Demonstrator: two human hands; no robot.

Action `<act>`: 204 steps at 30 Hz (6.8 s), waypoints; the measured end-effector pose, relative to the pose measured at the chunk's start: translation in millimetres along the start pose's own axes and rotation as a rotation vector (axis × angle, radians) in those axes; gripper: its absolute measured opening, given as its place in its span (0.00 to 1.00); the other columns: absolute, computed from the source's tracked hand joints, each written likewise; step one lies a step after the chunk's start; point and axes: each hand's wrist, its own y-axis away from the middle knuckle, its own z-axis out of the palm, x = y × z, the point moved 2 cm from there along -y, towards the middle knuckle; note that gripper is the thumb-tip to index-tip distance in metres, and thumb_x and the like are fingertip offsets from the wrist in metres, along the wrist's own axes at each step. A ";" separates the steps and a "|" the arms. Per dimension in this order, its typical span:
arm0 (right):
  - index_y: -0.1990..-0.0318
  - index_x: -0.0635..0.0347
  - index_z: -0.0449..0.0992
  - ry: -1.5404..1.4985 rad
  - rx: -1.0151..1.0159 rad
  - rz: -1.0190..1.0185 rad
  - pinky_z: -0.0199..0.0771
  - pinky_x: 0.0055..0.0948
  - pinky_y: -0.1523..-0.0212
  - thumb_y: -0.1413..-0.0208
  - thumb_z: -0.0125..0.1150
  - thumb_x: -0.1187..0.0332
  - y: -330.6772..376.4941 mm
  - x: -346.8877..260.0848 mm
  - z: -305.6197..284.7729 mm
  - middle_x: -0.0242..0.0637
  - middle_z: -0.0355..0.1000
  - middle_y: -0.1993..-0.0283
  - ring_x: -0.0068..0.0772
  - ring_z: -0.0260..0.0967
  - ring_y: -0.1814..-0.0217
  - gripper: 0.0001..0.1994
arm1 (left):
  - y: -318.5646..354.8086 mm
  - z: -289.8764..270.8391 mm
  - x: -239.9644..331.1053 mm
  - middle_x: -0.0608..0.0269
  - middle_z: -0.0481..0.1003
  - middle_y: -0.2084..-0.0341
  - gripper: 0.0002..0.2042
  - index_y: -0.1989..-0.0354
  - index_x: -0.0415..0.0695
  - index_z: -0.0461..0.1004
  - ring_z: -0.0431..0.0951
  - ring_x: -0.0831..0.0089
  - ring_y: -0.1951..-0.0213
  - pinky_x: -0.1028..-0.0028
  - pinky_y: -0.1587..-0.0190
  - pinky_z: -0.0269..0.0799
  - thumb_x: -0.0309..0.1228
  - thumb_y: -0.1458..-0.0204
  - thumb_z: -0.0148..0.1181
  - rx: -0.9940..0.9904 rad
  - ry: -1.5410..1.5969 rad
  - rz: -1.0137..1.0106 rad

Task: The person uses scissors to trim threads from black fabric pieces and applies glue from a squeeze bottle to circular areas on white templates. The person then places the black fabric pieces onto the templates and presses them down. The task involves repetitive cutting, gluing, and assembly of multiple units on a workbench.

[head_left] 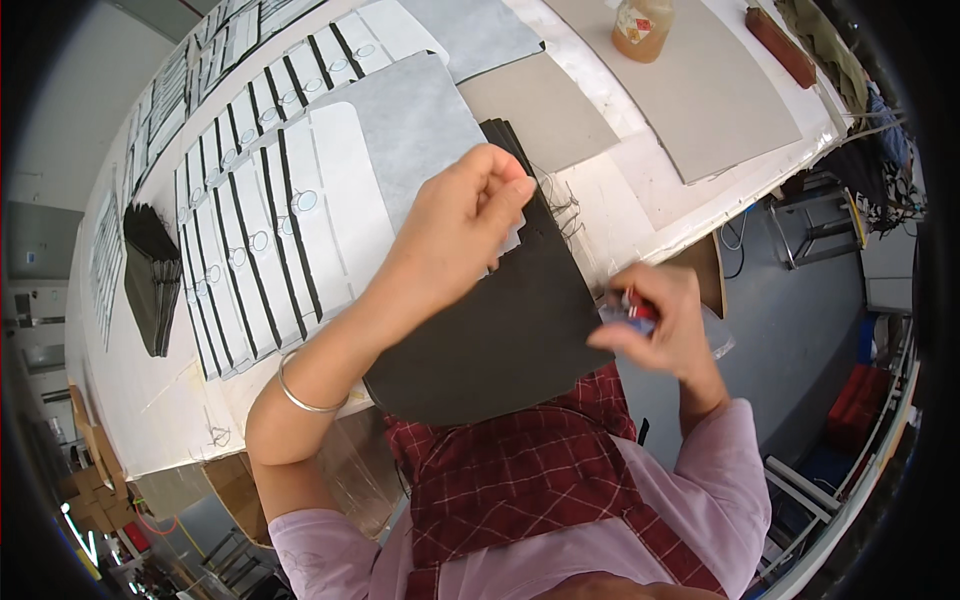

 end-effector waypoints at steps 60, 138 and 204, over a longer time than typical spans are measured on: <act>0.74 0.59 0.63 0.146 -0.194 -0.478 0.65 0.23 0.81 0.54 0.71 0.71 -48.9 -58.8 29.9 0.36 0.80 0.57 0.29 0.65 0.82 0.16 | 201.0 -66.4 -26.6 0.56 0.76 0.77 0.05 0.67 0.39 0.75 0.78 0.61 0.76 0.67 0.73 0.72 0.26 0.46 0.64 0.397 -0.675 0.163; 0.77 0.54 0.70 0.323 -0.366 -0.842 0.64 0.17 0.84 0.54 0.65 0.67 -40.2 -58.3 99.1 0.33 0.79 0.48 0.13 0.63 0.85 0.08 | 138.6 -81.2 -29.1 0.58 0.69 0.71 0.04 0.66 0.39 0.72 0.70 0.59 0.65 0.64 0.61 0.66 0.23 0.46 0.61 0.134 -0.500 0.094; 0.83 0.59 0.68 0.336 -0.989 -0.419 0.53 0.40 0.78 0.44 0.64 0.52 -149.2 -89.4 113.6 0.39 0.57 0.88 0.47 0.56 0.83 0.23 | 145.9 -97.2 -47.2 0.61 0.76 0.78 0.04 0.62 0.39 0.70 0.79 0.71 0.75 0.75 0.70 0.73 0.25 0.40 0.59 0.157 -0.490 0.267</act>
